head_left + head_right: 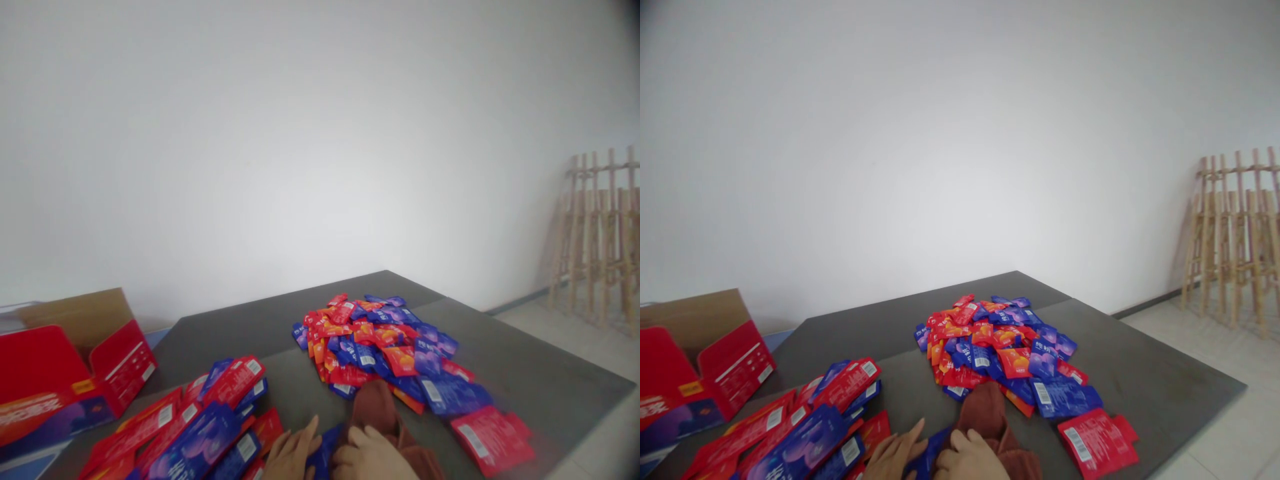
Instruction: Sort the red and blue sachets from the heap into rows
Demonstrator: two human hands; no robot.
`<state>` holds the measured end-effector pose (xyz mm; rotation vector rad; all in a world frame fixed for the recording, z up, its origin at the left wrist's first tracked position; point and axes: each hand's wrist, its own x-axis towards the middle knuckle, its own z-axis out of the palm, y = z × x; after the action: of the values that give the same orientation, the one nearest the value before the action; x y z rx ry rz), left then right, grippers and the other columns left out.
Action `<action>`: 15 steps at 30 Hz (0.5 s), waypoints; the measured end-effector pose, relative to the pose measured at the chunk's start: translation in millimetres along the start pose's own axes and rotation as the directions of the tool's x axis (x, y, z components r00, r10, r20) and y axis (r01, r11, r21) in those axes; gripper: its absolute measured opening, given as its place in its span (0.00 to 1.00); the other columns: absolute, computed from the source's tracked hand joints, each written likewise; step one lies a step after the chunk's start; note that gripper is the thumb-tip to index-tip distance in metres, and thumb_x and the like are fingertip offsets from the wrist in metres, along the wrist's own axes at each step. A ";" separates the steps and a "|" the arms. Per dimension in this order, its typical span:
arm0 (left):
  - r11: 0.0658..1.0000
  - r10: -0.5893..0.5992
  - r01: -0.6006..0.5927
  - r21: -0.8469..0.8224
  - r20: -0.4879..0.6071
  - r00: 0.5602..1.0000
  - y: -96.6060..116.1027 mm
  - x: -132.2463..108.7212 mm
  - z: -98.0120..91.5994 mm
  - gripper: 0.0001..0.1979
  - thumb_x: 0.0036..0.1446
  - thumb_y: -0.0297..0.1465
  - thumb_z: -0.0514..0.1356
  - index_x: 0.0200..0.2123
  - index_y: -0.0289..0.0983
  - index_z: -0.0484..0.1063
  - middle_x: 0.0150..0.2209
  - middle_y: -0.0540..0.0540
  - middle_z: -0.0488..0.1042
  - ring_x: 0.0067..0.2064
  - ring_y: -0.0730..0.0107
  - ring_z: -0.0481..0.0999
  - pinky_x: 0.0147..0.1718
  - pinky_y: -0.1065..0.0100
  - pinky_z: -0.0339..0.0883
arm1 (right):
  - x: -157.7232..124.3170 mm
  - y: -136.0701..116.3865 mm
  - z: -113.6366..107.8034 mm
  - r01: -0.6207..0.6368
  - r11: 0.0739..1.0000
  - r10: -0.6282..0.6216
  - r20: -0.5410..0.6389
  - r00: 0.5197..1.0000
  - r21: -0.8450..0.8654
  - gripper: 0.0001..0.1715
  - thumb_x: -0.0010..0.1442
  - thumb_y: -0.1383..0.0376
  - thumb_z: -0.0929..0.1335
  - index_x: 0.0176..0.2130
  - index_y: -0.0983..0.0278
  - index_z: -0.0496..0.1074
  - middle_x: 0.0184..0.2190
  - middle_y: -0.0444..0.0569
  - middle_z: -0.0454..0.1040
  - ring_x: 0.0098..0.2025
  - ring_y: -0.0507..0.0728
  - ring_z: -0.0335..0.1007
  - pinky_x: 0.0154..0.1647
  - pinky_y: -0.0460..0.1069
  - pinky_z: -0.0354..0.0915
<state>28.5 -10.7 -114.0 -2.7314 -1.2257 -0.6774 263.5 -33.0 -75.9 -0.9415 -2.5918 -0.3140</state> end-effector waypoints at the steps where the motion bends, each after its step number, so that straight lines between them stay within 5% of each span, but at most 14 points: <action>1: 1.000 0.014 -0.014 0.014 0.012 1.000 -1.2 0.0 -1.3 0.53 0.41 0.16 0.53 0.71 0.45 0.42 0.50 0.57 0.80 0.54 0.72 0.77 0.57 0.70 0.61 | -6.0 3.4 -2.9 -0.005 1.000 0.005 -0.009 1.000 0.018 0.08 0.63 0.60 0.73 0.31 0.55 0.72 0.33 0.31 0.79 0.36 0.55 0.67 0.30 0.52 0.55; 6: 0.992 0.041 -0.044 0.118 0.024 0.999 -0.9 3.6 -6.2 0.50 0.41 0.15 0.52 0.70 0.43 0.49 0.53 0.55 0.78 0.55 0.75 0.75 0.58 0.73 0.60 | -8.3 4.3 2.2 -0.084 0.992 0.079 -0.052 0.995 -0.096 0.08 0.64 0.63 0.70 0.31 0.58 0.73 0.30 0.38 0.78 0.34 0.56 0.67 0.29 0.51 0.55; 10: 0.980 0.080 -0.079 0.184 0.001 0.997 1.5 6.7 -9.5 0.44 0.45 0.15 0.52 0.67 0.43 0.55 0.57 0.53 0.75 0.55 0.74 0.76 0.56 0.72 0.63 | 14.4 -11.8 16.5 -0.011 0.993 0.010 -0.017 1.000 -0.118 0.08 0.64 0.64 0.69 0.31 0.58 0.73 0.29 0.41 0.77 0.33 0.57 0.67 0.29 0.50 0.57; 13: 0.971 0.079 -0.073 0.228 -0.017 0.997 6.4 6.9 -10.2 0.43 0.44 0.15 0.52 0.65 0.43 0.59 0.56 0.54 0.76 0.54 0.75 0.76 0.56 0.72 0.63 | 16.2 -9.9 5.8 -0.010 0.999 0.012 0.039 0.999 -0.046 0.04 0.62 0.65 0.70 0.33 0.57 0.74 0.31 0.40 0.78 0.35 0.57 0.68 0.31 0.51 0.60; 15: 0.962 0.038 -0.023 0.273 -0.051 0.998 11.1 6.7 -8.9 0.43 0.42 0.14 0.51 0.64 0.42 0.59 0.53 0.53 0.78 0.53 0.74 0.77 0.57 0.71 0.62 | 7.8 -0.5 -11.3 -0.115 0.993 0.116 0.059 0.992 -0.018 0.02 0.59 0.66 0.71 0.36 0.58 0.75 0.35 0.41 0.79 0.39 0.58 0.70 0.34 0.52 0.62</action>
<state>37.2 -15.8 -101.9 -2.4844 -1.1655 -0.5325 260.7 -32.6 -62.5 -1.1169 -2.5785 -0.2783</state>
